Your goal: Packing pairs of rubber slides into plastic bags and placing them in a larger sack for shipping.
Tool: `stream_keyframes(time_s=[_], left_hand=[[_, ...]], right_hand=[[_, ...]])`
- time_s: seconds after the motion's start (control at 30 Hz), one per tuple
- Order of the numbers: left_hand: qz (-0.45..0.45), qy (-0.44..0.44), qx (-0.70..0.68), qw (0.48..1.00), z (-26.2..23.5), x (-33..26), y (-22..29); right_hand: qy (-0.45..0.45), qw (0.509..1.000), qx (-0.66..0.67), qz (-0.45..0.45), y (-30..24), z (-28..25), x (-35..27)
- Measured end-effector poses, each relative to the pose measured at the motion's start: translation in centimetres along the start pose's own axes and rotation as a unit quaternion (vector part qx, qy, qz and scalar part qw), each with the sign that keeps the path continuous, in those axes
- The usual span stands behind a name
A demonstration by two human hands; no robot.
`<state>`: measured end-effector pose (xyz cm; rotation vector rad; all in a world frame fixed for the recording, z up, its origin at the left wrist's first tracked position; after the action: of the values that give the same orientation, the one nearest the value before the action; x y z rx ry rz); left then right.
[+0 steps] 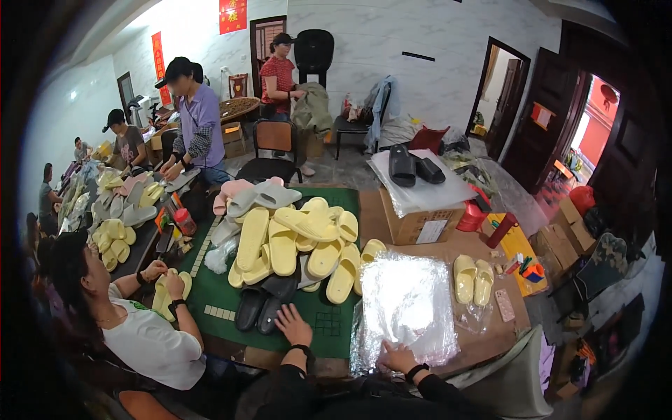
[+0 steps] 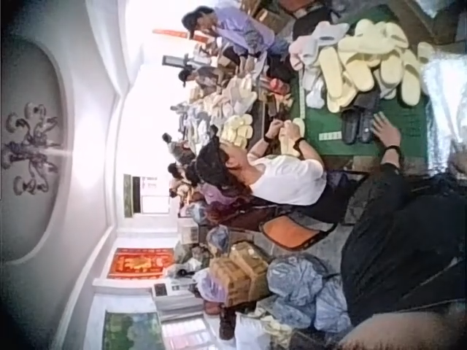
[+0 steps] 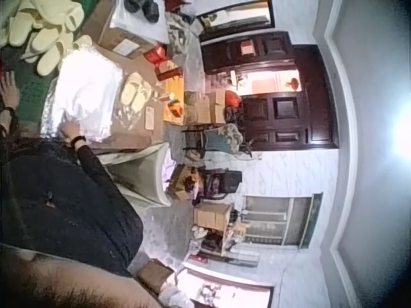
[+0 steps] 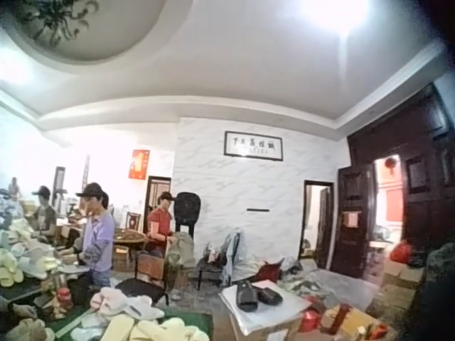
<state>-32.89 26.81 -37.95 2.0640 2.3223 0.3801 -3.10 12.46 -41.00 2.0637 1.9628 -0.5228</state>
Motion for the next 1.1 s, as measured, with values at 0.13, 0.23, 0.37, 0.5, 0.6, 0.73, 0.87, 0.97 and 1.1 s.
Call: stream_keyframes(time_s=[0.13,0.23,0.37,0.5,0.6,0.73,0.87,0.97,1.1], left_hand=[[-0.130,-0.021,-0.029,0.991,-1.3,1.1,-3.7],[-0.167,-0.106,-0.012,0.980,1.0,1.9,-5.6],[-0.164,-0.138,-0.048,0.976,3.8,1.5,-7.7],[-0.154,-0.103,-0.170,0.968,1.5,2.9,-5.3],[-0.214,-0.051,-0.221,0.950,1.4,3.4,-4.7],[-0.183,-0.031,-0.220,0.958,1.3,4.6,-2.4],[-0.070,0.018,-0.349,0.934,2.3,3.7,0.7],[-0.091,0.036,-0.372,0.923,2.1,2.2,1.6],[-0.099,0.020,-0.374,0.922,1.7,0.7,2.2]], right_hand=[[-0.072,0.997,0.017,0.001,0.1,0.3,0.7],[-0.098,0.994,0.051,0.004,1.0,1.1,1.6],[-0.133,0.989,0.059,0.028,-0.1,0.5,1.1],[-0.122,0.991,-0.032,-0.035,2.8,7.3,3.8],[-0.110,0.992,-0.052,-0.034,1.6,5.2,2.7],[-0.124,0.992,-0.001,0.007,0.7,1.9,1.2],[-0.104,0.994,-0.012,-0.028,1.1,2.9,1.7],[-0.045,0.997,-0.036,-0.050,0.5,2.2,1.1],[-0.068,0.997,-0.012,-0.035,-0.4,0.6,0.5]])
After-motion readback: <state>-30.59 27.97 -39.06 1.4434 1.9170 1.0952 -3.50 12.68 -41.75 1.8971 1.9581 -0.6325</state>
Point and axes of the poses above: each hand's wrist, its own x-axis towards the middle knuckle, its own z-axis out of the palm, y = z × x, the point moved 5 cm from there along x, towards the middle knuckle, and after that the axes turned 2 degrees about z, right-handed, at the moved point
